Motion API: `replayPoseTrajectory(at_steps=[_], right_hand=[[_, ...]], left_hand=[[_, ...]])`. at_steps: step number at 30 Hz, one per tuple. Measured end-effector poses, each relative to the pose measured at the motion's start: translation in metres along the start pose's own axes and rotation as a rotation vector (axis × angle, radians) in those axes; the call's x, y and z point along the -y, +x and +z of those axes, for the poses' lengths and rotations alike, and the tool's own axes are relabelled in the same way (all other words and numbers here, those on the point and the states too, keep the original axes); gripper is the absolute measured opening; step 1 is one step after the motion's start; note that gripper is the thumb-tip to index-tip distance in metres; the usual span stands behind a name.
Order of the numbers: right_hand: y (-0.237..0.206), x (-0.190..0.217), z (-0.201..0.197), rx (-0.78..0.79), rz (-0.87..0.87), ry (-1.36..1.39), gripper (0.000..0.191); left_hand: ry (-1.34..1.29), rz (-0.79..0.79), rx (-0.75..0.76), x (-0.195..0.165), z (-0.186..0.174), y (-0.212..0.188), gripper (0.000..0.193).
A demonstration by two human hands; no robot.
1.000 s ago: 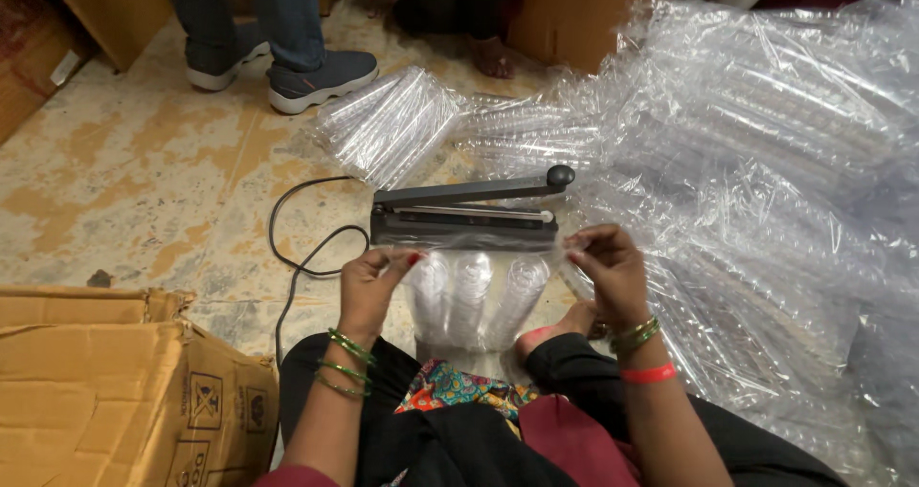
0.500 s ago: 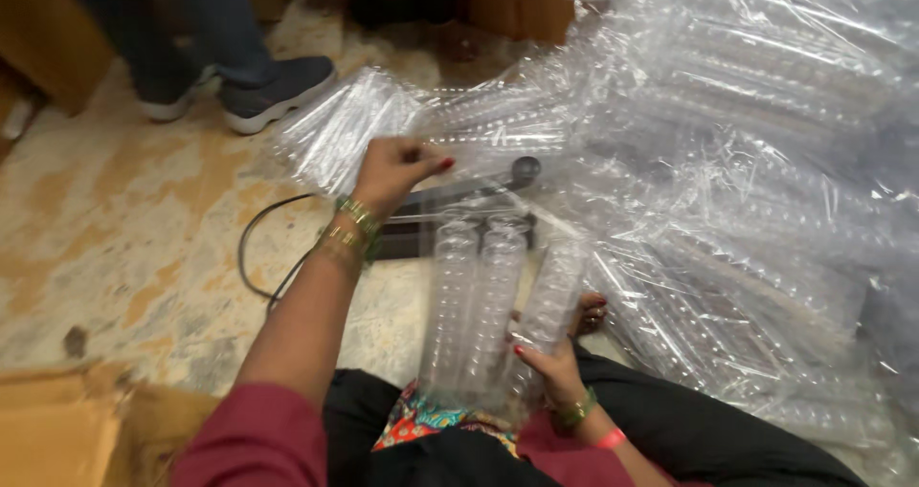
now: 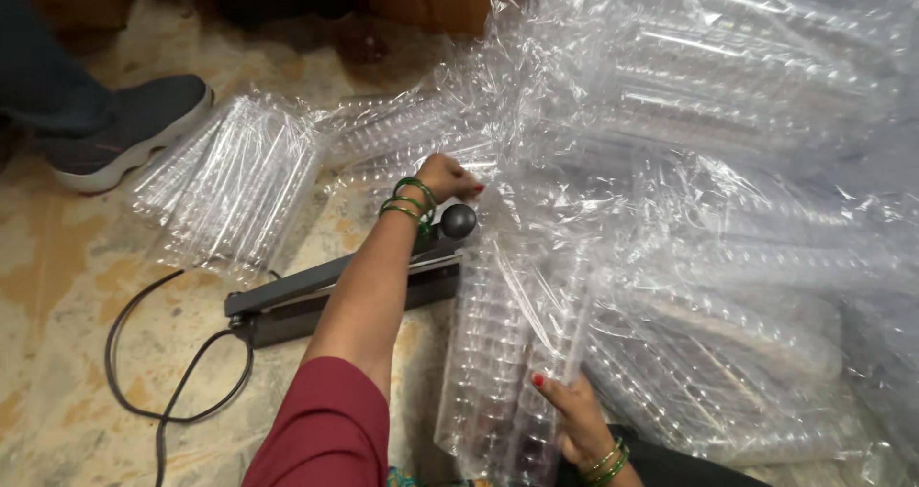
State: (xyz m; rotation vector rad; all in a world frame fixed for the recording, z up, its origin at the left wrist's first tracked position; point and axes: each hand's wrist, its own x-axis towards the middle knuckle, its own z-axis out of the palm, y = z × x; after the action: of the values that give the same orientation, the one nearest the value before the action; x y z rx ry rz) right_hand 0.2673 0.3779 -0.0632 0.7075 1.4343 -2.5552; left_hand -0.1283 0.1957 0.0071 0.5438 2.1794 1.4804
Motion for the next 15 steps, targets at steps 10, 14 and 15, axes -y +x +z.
replayPoseTrajectory(at_steps=[10,14,15], right_hand=[[0.037,-0.043,0.039,0.288,0.473,0.157,0.054],[0.054,-0.075,0.071,0.408,0.419,-0.063,0.058],[0.054,-0.083,0.078,0.435,0.458,-0.007,0.057]], left_hand=[[0.257,-0.311,-0.284,0.078,-0.084,-0.116,0.030],[0.373,-0.392,-0.503,0.073,-0.111,-0.197,0.026],[0.359,-0.399,-0.554,0.072,-0.113,-0.216,0.025]])
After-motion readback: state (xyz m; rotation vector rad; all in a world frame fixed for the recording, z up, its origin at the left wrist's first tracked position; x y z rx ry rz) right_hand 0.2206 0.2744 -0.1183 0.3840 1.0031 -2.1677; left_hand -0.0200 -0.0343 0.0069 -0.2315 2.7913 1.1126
